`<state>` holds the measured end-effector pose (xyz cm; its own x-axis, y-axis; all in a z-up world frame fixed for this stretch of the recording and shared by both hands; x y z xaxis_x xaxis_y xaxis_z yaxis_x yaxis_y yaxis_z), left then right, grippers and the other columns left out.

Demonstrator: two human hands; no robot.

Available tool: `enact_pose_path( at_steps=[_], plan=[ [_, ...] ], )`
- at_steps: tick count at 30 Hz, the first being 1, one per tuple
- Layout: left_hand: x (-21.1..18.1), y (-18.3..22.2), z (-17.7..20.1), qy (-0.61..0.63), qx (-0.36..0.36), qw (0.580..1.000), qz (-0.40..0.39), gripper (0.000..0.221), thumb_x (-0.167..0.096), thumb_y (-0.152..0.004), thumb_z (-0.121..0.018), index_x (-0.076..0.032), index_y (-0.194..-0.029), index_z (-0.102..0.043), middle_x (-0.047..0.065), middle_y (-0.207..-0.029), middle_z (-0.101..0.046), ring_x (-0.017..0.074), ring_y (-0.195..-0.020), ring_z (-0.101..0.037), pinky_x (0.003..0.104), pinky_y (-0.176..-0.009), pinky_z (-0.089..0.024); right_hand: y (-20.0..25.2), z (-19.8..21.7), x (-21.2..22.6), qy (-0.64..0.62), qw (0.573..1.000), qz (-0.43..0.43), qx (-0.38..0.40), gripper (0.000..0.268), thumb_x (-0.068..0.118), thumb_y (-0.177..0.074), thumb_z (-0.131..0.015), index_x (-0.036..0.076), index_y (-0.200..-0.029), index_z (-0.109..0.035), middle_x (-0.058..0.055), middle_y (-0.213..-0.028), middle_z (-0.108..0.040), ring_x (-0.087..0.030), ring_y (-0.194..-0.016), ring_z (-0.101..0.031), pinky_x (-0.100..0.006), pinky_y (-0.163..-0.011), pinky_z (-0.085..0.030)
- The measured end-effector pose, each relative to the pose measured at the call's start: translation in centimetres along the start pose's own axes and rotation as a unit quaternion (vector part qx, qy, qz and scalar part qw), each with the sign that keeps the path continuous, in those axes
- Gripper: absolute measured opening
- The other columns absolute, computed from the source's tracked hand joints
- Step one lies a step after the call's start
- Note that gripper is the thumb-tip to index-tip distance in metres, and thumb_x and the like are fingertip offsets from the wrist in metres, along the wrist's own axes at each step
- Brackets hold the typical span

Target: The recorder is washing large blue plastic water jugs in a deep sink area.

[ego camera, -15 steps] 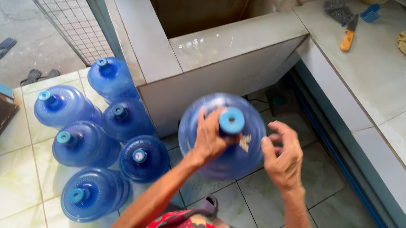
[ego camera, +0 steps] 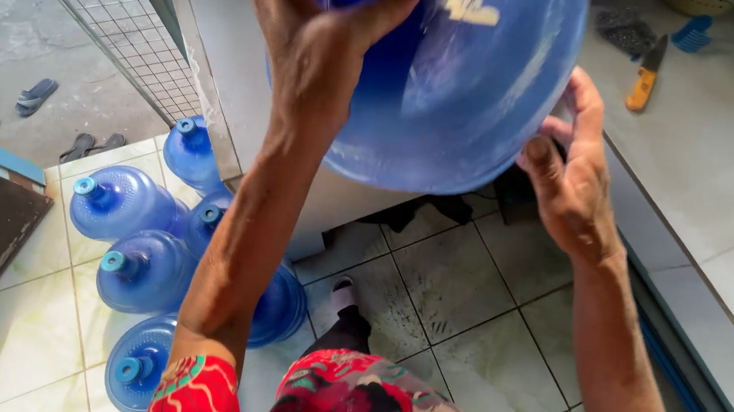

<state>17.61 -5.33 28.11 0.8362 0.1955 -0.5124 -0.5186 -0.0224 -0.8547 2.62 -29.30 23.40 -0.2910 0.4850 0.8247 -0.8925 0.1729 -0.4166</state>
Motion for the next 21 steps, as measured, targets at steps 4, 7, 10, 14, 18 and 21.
enact_pose_path(
  at_steps=[4,7,10,14,18,21],
  plan=[
    [4.7,-4.1,-2.6,0.047,0.005,0.998,0.029,0.057,-0.044,-0.089,-0.097,-0.009,-0.116,-0.062,0.009,-0.118,-0.056,0.0228,-0.109,-0.062,0.035,-0.086,-0.056,-5.6,-2.4,-0.9,-0.091,0.995,0.008,0.032,0.108,0.072,-0.099,-0.065,0.01,-0.169,-0.013,-0.015,-0.162,-0.037,-0.023,-0.132,-0.053,-0.039,-0.102,-0.053],
    [8.7,-8.9,-4.2,0.11,0.013,0.993,0.046,0.067,-0.049,-0.084,-0.095,-0.009,-0.121,-0.056,0.007,-0.118,-0.053,0.0188,-0.101,-0.063,0.034,-0.081,-0.058,-12.2,-4.0,-2.7,-0.137,0.989,0.053,0.02,0.106,0.068,-0.099,-0.069,0.013,-0.169,-0.012,-0.013,-0.159,-0.041,-0.021,-0.137,-0.052,-0.038,-0.105,-0.054],
    [11.9,-10.9,-5.9,-0.047,-0.067,0.994,-0.075,0.063,-0.042,-0.091,-0.1,-0.01,-0.12,-0.054,0.014,-0.117,-0.052,0.0277,-0.109,-0.057,0.038,-0.093,-0.054,-17.7,-5.6,-7.1,-0.162,0.986,0.036,0.009,0.107,0.063,-0.096,-0.072,0.015,-0.169,-0.011,-0.013,-0.161,-0.045,-0.021,-0.131,-0.054,-0.038,-0.104,-0.056],
    [16.2,-13.5,-9.3,0.155,0.013,0.987,0.047,0.072,-0.053,-0.08,-0.095,-0.012,-0.127,-0.056,0.004,-0.113,-0.071,0.0216,-0.111,-0.074,0.035,-0.098,-0.06,-22.6,-9.1,-11.1,-0.189,0.982,-0.001,-0.01,0.095,0.044,-0.098,-0.073,0.013,-0.168,-0.016,-0.011,-0.164,-0.039,-0.021,-0.122,-0.058,-0.036,-0.096,-0.057],
    [23.5,-12.5,-13.3,0.062,0.017,0.997,0.049,0.071,-0.046,-0.084,-0.096,-0.011,-0.133,-0.058,0.005,-0.118,-0.074,0.0265,-0.115,-0.068,0.042,-0.109,-0.053,-26.2,-11.9,-15.2,-0.208,0.978,-0.023,-0.008,0.083,0.019,-0.099,-0.067,0.007,-0.165,-0.019,-0.013,-0.158,-0.042,-0.018,-0.122,-0.059,-0.031,-0.096,-0.052],
    [28.6,-10.5,-16.3,-0.033,0.009,0.997,0.065,0.075,-0.042,-0.076,-0.095,-0.01,-0.132,-0.057,0.01,-0.118,-0.069,0.0324,-0.114,-0.063,0.044,-0.103,-0.048,-28.1,-13.6,-23.9,-0.096,0.995,-0.004,-0.016,0.072,0.005,-0.1,-0.069,-0.001,-0.161,-0.03,-0.019,-0.152,-0.051,-0.021,-0.134,-0.054,-0.034,-0.109,-0.047]
  ],
)
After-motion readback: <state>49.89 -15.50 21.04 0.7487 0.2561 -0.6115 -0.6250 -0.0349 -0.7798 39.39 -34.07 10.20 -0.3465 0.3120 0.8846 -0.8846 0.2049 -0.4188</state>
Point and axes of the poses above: each hand's wrist, its own y-axis away from the middle knuckle, its own z-axis out of the back of the hand, x = y × z, the point moved 5 cm from there along -y, towards the middle knuckle
